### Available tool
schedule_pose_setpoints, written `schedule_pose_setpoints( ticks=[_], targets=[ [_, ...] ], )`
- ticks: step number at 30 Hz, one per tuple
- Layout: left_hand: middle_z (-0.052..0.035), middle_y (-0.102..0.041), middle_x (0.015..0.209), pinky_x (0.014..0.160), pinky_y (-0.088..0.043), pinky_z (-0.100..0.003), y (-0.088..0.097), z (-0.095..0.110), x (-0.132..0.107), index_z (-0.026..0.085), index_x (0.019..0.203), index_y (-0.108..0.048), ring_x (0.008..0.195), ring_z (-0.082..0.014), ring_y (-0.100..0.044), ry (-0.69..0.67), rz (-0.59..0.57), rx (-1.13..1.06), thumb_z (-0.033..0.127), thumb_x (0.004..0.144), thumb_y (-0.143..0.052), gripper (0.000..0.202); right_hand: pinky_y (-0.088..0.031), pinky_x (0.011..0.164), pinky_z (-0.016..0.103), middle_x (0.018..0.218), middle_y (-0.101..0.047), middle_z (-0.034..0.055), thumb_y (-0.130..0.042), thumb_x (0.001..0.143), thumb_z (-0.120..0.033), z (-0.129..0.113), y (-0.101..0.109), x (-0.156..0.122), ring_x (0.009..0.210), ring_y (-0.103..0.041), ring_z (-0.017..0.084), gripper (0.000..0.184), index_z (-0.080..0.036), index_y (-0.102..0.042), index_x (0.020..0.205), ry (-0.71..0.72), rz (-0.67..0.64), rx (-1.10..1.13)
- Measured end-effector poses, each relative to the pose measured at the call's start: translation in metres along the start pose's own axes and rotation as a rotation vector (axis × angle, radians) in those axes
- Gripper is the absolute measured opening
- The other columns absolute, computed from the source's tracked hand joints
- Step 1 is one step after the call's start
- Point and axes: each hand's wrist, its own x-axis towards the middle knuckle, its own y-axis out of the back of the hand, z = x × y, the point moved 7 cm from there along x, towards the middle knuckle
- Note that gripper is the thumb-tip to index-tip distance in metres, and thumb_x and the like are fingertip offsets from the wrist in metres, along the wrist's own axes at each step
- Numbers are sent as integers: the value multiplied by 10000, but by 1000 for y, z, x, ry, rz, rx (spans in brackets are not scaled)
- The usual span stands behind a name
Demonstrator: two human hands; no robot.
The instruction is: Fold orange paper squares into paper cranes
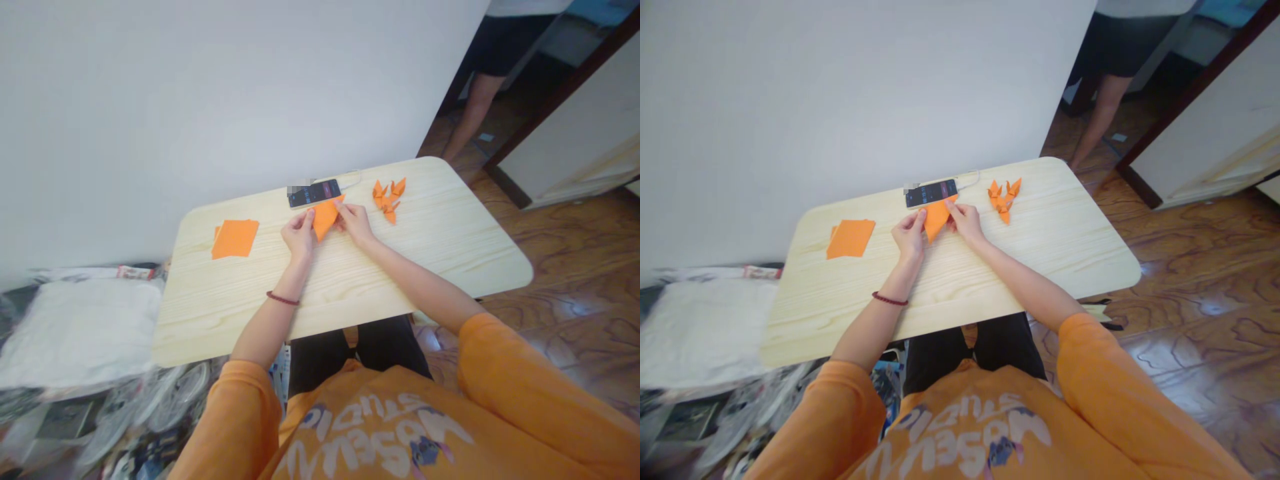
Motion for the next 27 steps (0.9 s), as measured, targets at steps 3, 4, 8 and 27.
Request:
schedule_pose_setpoints(
  ticks=[3, 4, 8, 27],
  targets=[
    [-48, -725, 756, 704, -523, -279, -1, 1, -1, 135, 736, -718, 720, -163, -666, -18, 2, 0, 315, 652, -759, 202, -309, 385, 211, 451, -507, -15, -659, 637, -679, 2, -3, -1, 395, -411, 65, 534, -165, -556, 534, 6, -30, -25],
    [-48, -725, 758, 703, -522, -280, -1, 2, -1, 135, 732, -716, 721, -164, -666, -17, 5, -6, 313, 654, -758, 199, -319, 392, 211, 443, -502, -15, -656, 640, -677, 3, -3, -1, 395, -413, 65, 536, -164, -555, 522, 1, -26, -45],
    [-44, -721, 758, 711, -520, -283, -1, 1, -2, 137, 729, -709, 737, -166, -664, 2, 21, -17, 312, 649, -764, 200, -349, 419, 214, 437, -521, 1, -626, 677, -671, 0, 0, -4, 407, -448, 75, 547, -159, -570, 492, 6, 18, -136],
    [-36, -709, 760, 711, -523, -256, 1, 0, -1, 145, 716, -691, 748, -138, -652, 5, 103, -100, 341, 633, -772, 228, -288, 421, 226, 458, -544, -8, -737, 629, -538, -5, -15, -8, 411, -398, 63, 427, -153, -600, 506, 5, -163, -194]
  ],
)
